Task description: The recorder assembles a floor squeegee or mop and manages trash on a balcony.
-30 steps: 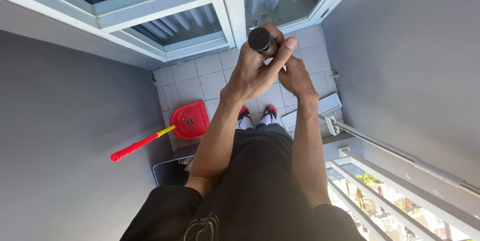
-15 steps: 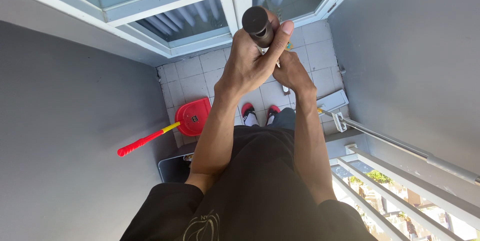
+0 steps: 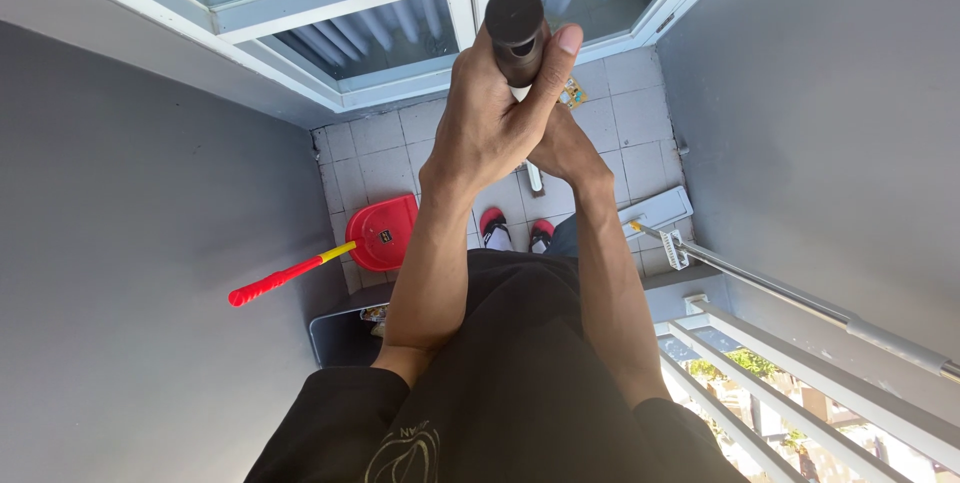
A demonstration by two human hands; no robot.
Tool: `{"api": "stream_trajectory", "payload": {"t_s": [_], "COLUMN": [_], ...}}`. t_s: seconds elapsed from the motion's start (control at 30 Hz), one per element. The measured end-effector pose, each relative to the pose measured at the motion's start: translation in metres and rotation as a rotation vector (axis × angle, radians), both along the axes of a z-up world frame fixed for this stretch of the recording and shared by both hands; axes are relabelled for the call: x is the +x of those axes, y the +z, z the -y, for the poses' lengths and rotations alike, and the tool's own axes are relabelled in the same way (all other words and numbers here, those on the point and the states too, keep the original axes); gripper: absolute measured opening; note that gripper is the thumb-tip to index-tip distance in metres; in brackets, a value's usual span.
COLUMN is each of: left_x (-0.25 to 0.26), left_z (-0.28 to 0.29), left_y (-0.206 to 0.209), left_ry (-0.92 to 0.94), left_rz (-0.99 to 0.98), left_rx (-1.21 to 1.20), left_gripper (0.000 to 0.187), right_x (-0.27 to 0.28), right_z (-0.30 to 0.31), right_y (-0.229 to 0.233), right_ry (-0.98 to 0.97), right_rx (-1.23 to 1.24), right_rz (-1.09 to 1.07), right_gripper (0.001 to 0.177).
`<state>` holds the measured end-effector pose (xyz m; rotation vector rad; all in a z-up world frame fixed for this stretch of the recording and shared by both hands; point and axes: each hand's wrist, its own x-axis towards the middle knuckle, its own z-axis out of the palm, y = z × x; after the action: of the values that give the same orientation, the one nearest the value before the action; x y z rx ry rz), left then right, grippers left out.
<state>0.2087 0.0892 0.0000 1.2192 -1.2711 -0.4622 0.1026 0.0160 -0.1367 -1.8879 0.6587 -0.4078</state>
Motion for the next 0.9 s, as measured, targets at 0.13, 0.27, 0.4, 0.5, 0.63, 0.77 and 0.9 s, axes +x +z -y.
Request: {"api": "stream_trajectory", "payload": {"t_s": [0.13, 0.27, 0.4, 0.5, 0.63, 0.77, 0.9], "left_x": [-0.004, -0.009, -0.011, -0.01, -0.009, -0.012, -0.013], "left_z": [-0.001, -0.001, -0.002, -0.002, -0.003, -0.009, -0.011], "left_y": [0.002, 0.002, 0.007, 0.004, 0.001, 0.013, 0.015], "left_ry": [0.013, 0.005, -0.003, -0.003, 0.002, -0.008, -0.027], "left_rz": [0.055, 0.08, 0.068, 0.079, 0.093, 0.071, 0.065], "left_rx": [0.029, -0.006, 0.067, 0.056, 0.05, 0.032, 0.011], "left_gripper": [0.032, 0.033, 0.035, 0.035, 0.035, 0.035, 0.031], "right_x": [-0.002, -0.007, -0.012, -0.015, -0.018, -0.018, -0.023], "right_z": [-0.002, -0.006, -0.008, -0.009, -0.013, -0.015, -0.015], "right_y": [-0.013, -0.025, -0.035, -0.042, -0.049, -0.052, -0.054], "right_ry": [-0.002, -0.004, -0.015, -0.021, -0.031, -0.045, -0.063], "right_rx": [0.044, 0.062, 0.084, 0.098, 0.121, 0.14, 0.161], "right_rz": [0.114, 0.087, 0.049, 0.023, -0.013, -0.047, -0.085], "right_gripper": [0.053, 0.053, 0.054, 0.054, 0.055, 0.056, 0.056]}}
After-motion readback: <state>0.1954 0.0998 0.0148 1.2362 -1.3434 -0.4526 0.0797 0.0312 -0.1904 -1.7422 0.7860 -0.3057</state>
